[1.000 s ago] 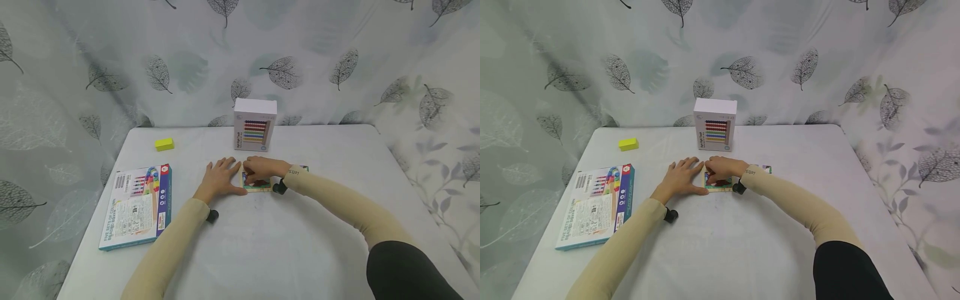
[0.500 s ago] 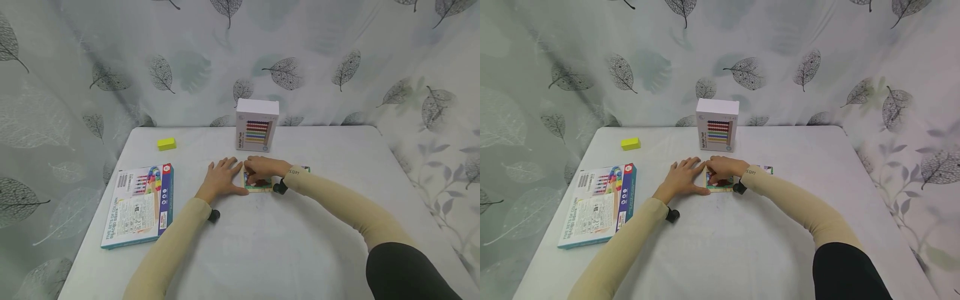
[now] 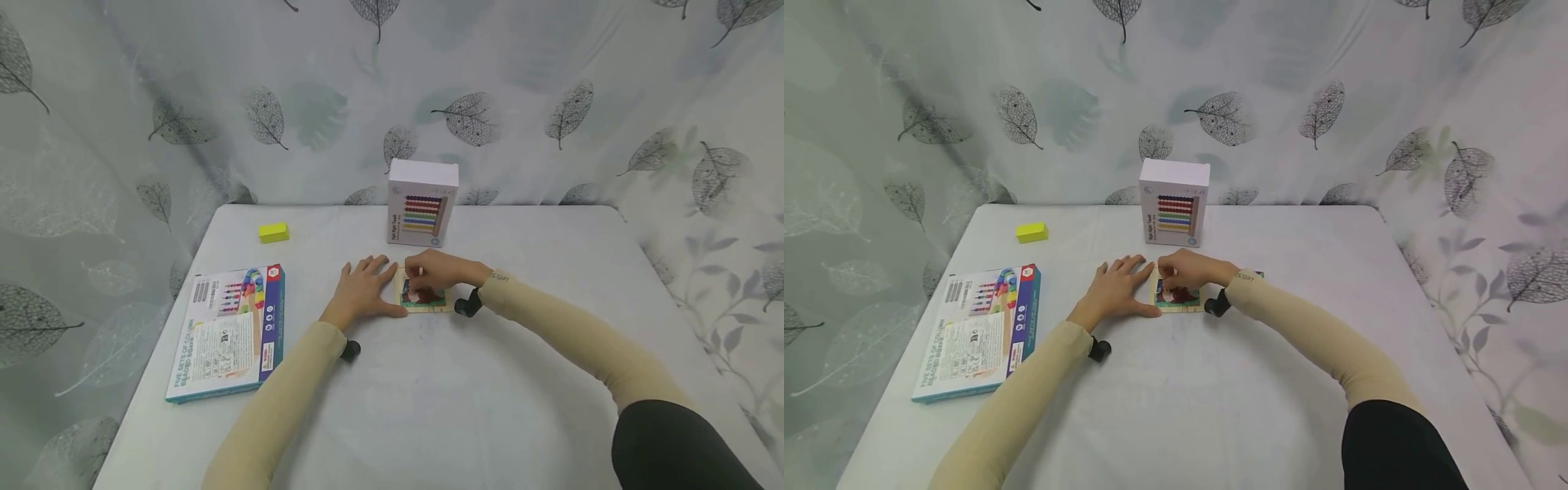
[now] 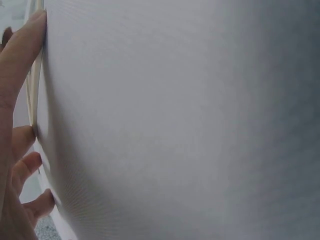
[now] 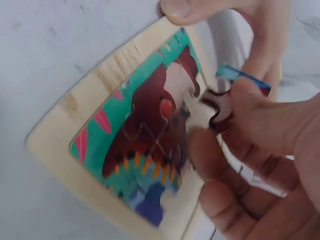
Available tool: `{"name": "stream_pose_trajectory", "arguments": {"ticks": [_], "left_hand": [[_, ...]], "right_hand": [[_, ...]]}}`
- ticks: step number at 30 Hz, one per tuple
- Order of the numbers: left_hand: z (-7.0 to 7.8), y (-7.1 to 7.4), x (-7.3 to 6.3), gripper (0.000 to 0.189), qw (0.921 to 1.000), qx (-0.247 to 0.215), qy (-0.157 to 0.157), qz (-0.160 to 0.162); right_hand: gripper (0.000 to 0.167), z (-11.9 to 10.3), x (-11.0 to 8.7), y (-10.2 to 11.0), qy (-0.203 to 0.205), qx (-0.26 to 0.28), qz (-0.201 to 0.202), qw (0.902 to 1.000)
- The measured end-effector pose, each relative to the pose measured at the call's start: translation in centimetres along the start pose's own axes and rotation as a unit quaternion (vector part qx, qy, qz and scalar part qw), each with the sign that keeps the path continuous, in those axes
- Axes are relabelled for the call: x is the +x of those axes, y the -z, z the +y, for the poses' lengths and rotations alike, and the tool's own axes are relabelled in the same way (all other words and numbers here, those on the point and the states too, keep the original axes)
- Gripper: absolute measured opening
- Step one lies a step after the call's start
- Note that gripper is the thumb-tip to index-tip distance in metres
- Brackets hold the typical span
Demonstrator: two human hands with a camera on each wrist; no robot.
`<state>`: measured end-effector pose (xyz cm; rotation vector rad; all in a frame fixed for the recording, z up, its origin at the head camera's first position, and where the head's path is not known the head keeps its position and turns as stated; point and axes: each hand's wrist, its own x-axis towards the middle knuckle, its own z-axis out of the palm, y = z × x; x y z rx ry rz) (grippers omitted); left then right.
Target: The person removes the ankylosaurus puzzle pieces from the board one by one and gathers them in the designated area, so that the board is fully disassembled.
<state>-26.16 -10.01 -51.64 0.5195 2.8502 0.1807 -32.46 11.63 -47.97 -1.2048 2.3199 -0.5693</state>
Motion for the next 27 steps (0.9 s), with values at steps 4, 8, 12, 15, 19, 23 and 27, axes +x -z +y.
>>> {"name": "stream_pose_trajectory", "arguments": {"ticks": [4, 8, 12, 15, 19, 23, 27], "left_hand": [[0.1, 0.1, 0.2, 0.111, 1.0, 0.008, 0.004, -0.002], [0.1, 0.1, 0.2, 0.112, 0.9999, 0.009, 0.007, -0.005], [0.2, 0.2, 0.0, 0.113, 0.9999, 0.008, 0.007, -0.005], [0.3, 0.2, 0.0, 0.113, 0.9999, 0.007, 0.006, -0.003], [0.3, 0.3, 0.1, 0.113, 1.0, 0.003, 0.006, -0.002], [0.4, 0.5, 0.0, 0.112, 1.0, -0.002, 0.006, -0.001], [0.4, 0.4, 0.0, 0.112, 1.0, -0.003, 0.006, -0.005]], "right_hand": [[0.013, 0.3, -1.4, 1.1, -0.019, 0.02, 0.019, 0.9994], [0.011, 1.1, -3.0, 2.0, -0.043, 0.017, 0.028, 0.9985], [0.01, 2.1, -4.5, 2.7, -0.064, 0.011, 0.019, 0.9977], [0.008, 3.0, -5.6, 3.0, -0.081, 0.007, 0.006, 0.9966], [0.006, 4.0, -6.9, 3.0, -0.111, 0.02, -0.019, 0.9934], [0.005, 4.6, -7.7, 2.7, -0.121, 0.037, -0.052, 0.9905], [0.005, 4.9, -8.0, 2.2, -0.109, 0.048, -0.067, 0.9906]]}}
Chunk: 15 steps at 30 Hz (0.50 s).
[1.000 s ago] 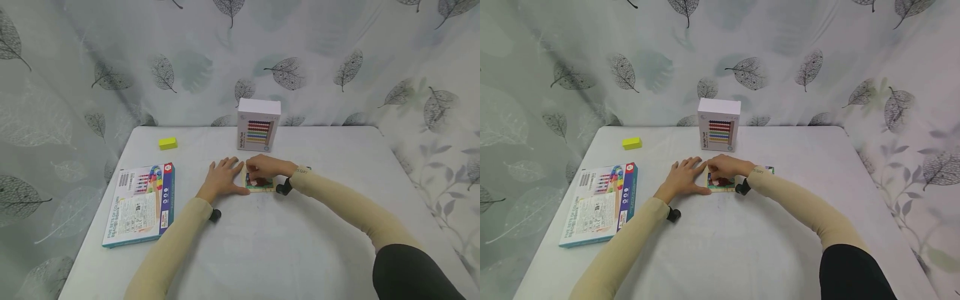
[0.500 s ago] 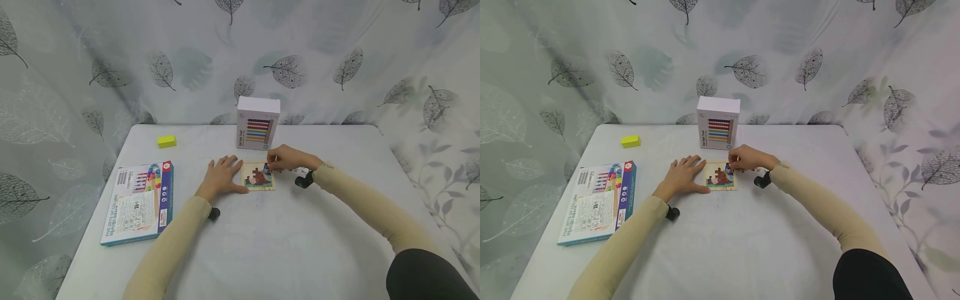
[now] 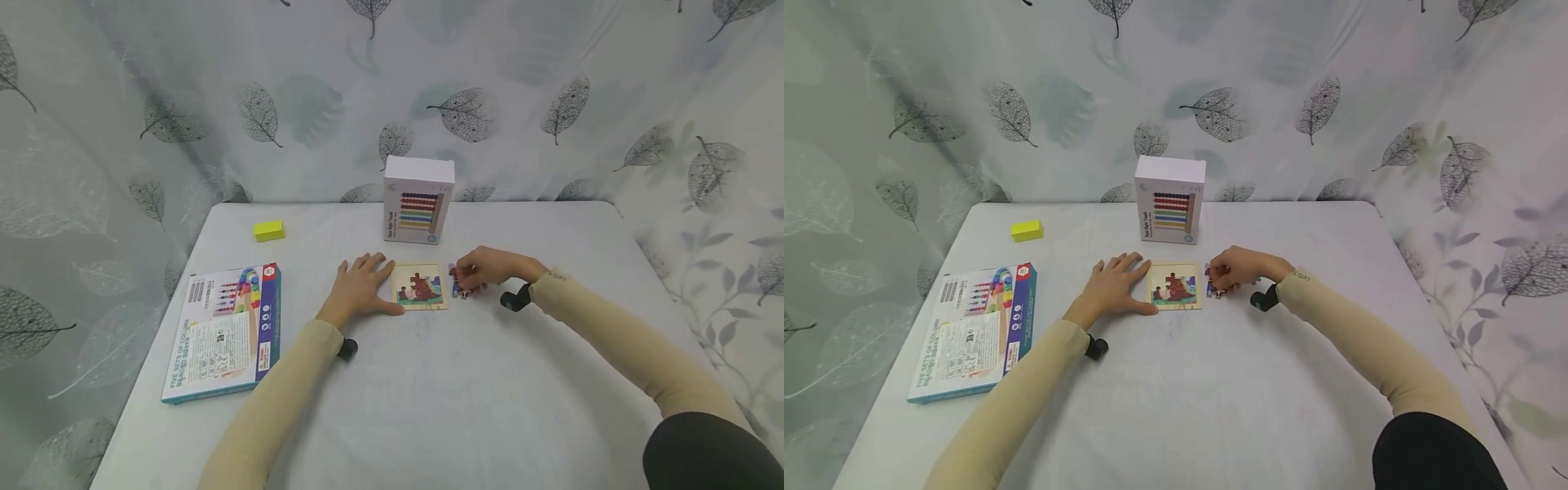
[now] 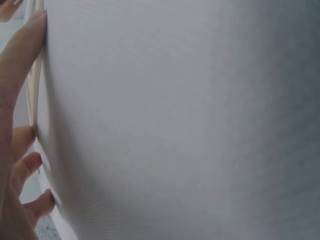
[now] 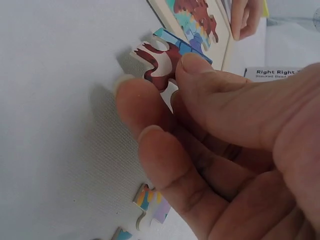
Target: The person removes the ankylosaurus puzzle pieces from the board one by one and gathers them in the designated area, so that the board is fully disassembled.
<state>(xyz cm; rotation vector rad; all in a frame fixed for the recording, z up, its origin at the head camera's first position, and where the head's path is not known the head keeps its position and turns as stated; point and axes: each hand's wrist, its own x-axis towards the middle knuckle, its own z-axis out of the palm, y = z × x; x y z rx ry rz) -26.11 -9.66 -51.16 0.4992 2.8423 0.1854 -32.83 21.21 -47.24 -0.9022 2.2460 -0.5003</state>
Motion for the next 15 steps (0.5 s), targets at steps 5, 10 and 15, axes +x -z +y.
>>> {"name": "stream_pose_trajectory", "arguments": {"ticks": [5, 10, 15], "left_hand": [[-0.12, -0.12, -0.05, 0.113, 1.0, -0.001, 0.0, -0.004], [-0.14, -0.18, 0.02, 0.113, 1.0, 0.0, 0.0, -0.004], [-0.09, -0.09, 0.06, 0.113, 1.0, 0.004, -0.001, -0.001]], "right_hand": [[0.008, 0.02, 0.27, -0.36, 0.008, 0.013, -0.004, 0.9999], [0.008, 0.06, 0.52, -0.55, 0.008, 0.015, -0.014, 0.9998], [0.006, 0.11, 0.6, -0.49, -0.007, 0.004, -0.01, 0.9999]]}}
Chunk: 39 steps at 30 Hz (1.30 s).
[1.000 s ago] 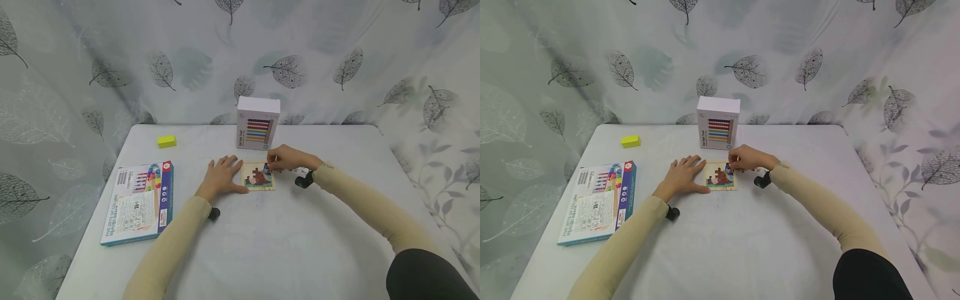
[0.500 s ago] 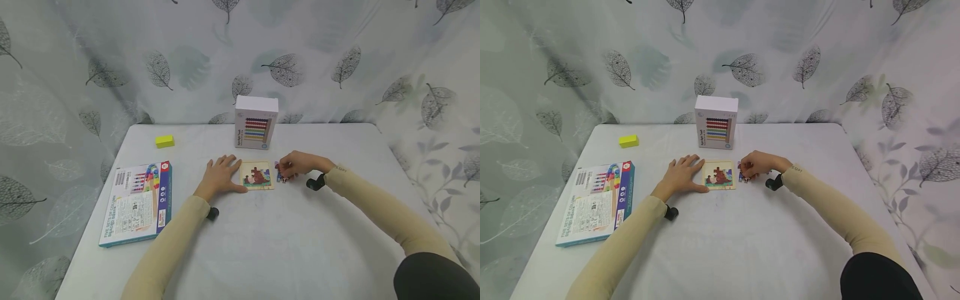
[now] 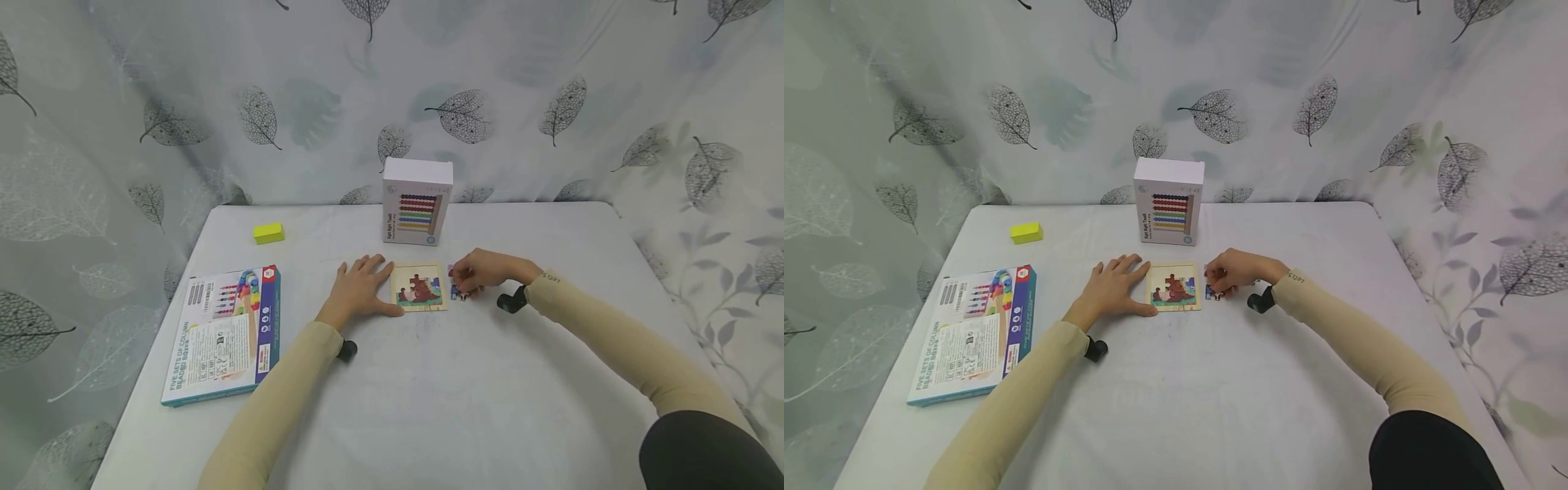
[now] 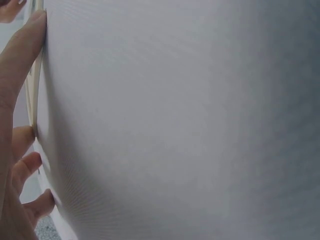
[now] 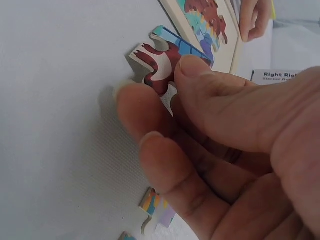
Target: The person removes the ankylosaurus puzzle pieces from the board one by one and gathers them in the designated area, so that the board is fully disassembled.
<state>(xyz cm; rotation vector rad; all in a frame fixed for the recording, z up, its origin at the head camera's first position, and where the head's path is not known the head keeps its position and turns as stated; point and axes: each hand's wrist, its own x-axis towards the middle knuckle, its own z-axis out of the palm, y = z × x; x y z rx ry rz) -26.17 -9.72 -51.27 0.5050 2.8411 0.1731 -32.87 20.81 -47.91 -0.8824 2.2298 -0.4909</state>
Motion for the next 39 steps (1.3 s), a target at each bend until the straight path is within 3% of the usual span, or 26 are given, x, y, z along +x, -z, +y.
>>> {"name": "stream_pose_trajectory", "arguments": {"ticks": [6, 16, 23, 27, 30, 39], "left_hand": [[-0.1, -0.1, 0.0, 0.113, 1.0, -0.002, 0.0, 0.003], [0.0, -0.2, -0.1, 0.114, 0.9998, -0.019, -0.003, 0.009], [-0.1, -0.4, -0.1, 0.114, 0.9999, -0.013, -0.001, 0.007], [-0.2, -0.4, -0.1, 0.113, 0.9998, -0.017, -0.004, 0.01], [-0.1, -0.4, -0.1, 0.112, 0.9998, -0.019, -0.004, 0.008], [-0.1, -0.2, -0.4, 0.111, 0.9997, -0.02, -0.005, 0.013]], "right_hand": [[0.007, -0.5, 0.4, 0.0, -0.02, -0.017, 0.013, 0.9996], [0.014, -1.4, 1.3, -0.3, -0.049, -0.094, 0.05, 0.9931], [0.012, -4.2, 2.7, -0.6, 0.011, -0.121, 0.087, 0.9888], [0.031, -5.6, 4.0, -1.3, 0.03, -0.122, 0.084, 0.9885], [0.042, -6.2, 4.7, -1.7, 0.015, -0.126, 0.073, 0.9892], [0.045, -6.4, 5.9, -2.4, -0.023, -0.134, 0.057, 0.989]]}}
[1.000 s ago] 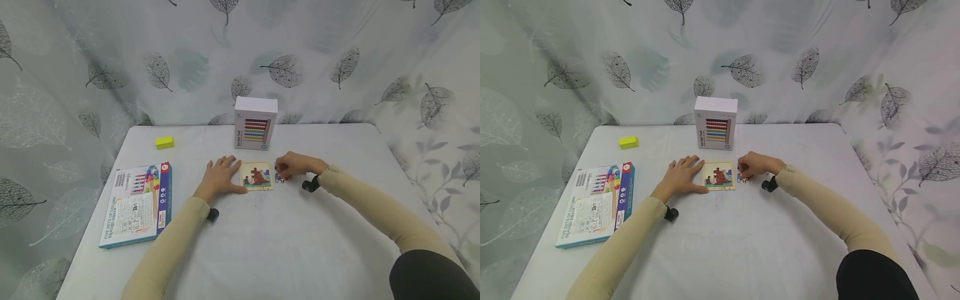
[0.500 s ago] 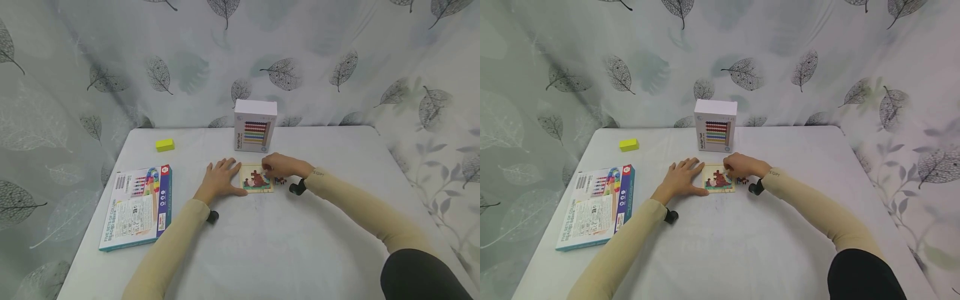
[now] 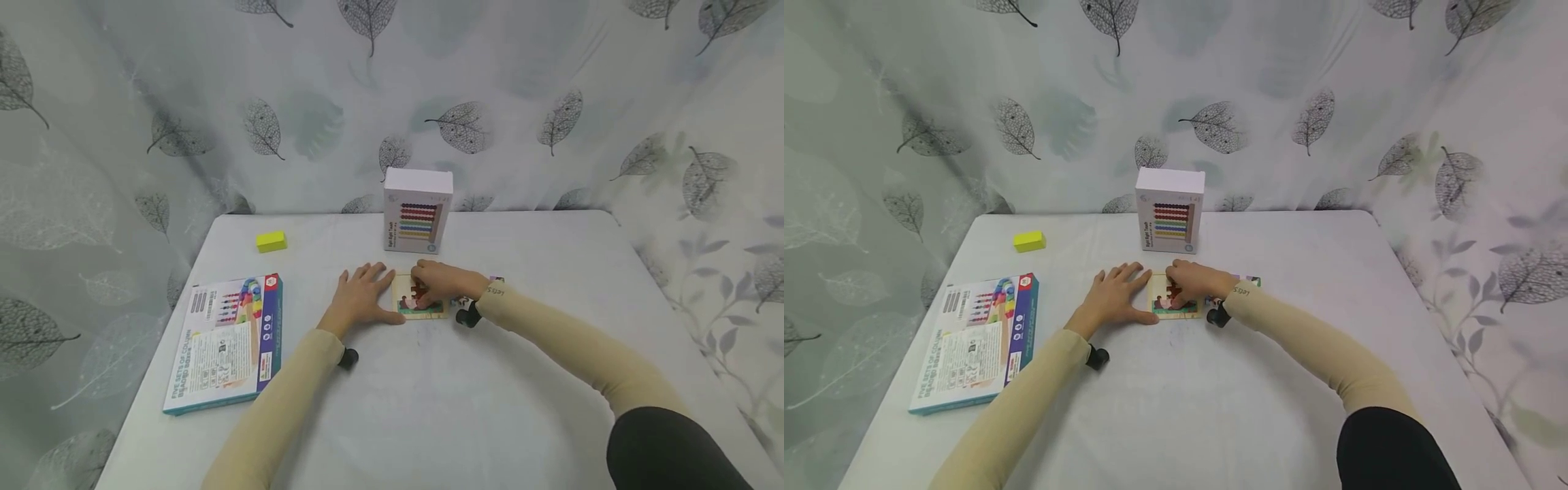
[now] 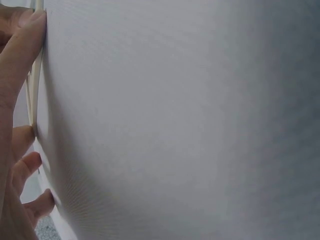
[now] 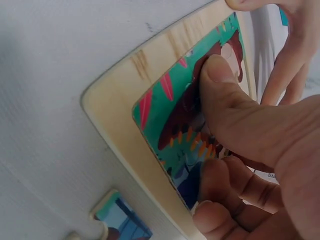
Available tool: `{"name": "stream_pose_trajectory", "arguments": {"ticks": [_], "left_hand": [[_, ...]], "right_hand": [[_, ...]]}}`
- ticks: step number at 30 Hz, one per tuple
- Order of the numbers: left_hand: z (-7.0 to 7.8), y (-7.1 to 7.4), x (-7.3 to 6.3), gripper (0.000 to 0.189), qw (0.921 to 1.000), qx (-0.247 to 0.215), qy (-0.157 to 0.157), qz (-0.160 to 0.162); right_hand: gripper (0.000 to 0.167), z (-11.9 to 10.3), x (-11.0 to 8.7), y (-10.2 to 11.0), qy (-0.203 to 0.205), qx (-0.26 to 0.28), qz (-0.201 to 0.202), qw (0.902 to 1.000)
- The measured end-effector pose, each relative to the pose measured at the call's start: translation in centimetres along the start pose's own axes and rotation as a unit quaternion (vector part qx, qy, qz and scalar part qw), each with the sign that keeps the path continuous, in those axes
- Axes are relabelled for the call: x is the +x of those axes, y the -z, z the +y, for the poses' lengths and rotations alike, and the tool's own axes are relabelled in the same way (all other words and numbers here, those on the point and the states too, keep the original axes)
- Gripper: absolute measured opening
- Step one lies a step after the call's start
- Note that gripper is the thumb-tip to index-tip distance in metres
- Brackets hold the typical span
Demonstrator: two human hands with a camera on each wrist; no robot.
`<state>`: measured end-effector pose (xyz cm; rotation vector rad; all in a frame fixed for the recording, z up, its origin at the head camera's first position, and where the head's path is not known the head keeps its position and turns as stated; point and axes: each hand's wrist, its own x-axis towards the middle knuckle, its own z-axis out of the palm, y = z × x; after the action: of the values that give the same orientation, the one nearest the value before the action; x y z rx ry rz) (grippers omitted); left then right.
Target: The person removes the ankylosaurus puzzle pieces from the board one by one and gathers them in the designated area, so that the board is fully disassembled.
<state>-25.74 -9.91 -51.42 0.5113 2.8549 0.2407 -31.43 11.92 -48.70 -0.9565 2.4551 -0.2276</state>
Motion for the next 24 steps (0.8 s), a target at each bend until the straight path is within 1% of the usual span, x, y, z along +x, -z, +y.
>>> {"name": "stream_pose_trajectory", "arguments": {"ticks": [9, 18, 24], "left_hand": [[-0.07, -0.28, -0.12, 0.11, 1.0, 0.003, 0.003, 0.003], [-0.09, -0.39, 0.05, 0.111, 0.9999, 0.01, 0.001, 0.001], [0.04, -0.24, 0.07, 0.111, 1.0, 0.005, -0.001, 0.004]], "right_hand": [[0.043, -0.11, 0.01, -0.13, 0.0, 0.01, 0.011, 0.9999], [0.048, -0.07, -0.19, -0.08, -0.003, 0.028, 0.016, 0.9995], [0.05, -0.05, -0.27, 0.02, -0.014, 0.046, 0.014, 0.9988]]}}
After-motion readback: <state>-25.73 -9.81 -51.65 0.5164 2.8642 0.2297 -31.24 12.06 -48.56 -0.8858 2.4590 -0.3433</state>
